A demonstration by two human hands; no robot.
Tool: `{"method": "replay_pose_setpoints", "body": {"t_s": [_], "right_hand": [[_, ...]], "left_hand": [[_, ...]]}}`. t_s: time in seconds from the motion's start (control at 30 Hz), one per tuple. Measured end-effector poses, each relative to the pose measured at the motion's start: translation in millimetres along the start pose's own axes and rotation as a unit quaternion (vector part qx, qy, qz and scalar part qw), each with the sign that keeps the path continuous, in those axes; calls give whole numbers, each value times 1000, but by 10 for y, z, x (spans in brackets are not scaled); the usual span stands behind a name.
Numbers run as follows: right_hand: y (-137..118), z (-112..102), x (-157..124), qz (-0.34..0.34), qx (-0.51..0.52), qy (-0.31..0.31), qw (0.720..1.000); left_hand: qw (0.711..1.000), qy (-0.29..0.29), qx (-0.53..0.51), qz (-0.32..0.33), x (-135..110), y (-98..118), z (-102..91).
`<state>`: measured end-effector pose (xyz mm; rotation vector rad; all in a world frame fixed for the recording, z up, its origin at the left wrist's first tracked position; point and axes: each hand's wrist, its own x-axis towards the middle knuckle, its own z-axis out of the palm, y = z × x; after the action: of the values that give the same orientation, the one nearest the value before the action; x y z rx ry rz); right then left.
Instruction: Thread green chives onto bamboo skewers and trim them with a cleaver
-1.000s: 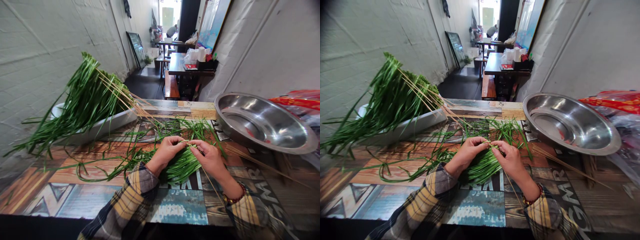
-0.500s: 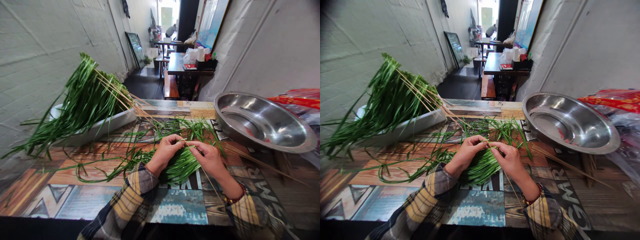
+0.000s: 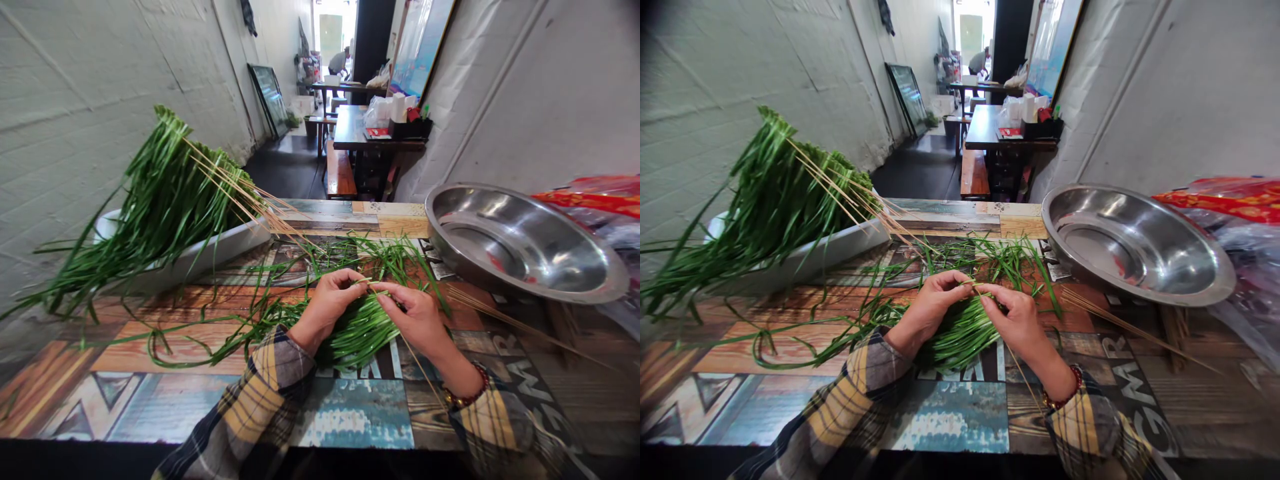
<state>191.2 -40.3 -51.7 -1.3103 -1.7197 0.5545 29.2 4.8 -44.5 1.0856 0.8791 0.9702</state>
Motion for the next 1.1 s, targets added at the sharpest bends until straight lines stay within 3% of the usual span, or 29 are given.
{"method": "replay_pose_setpoints", "body": {"t_s": [1.1], "right_hand": [[29,10,-12,7,3,3,1000]], "left_hand": [[1000,-7,10,-4,-19,12,6]]}}
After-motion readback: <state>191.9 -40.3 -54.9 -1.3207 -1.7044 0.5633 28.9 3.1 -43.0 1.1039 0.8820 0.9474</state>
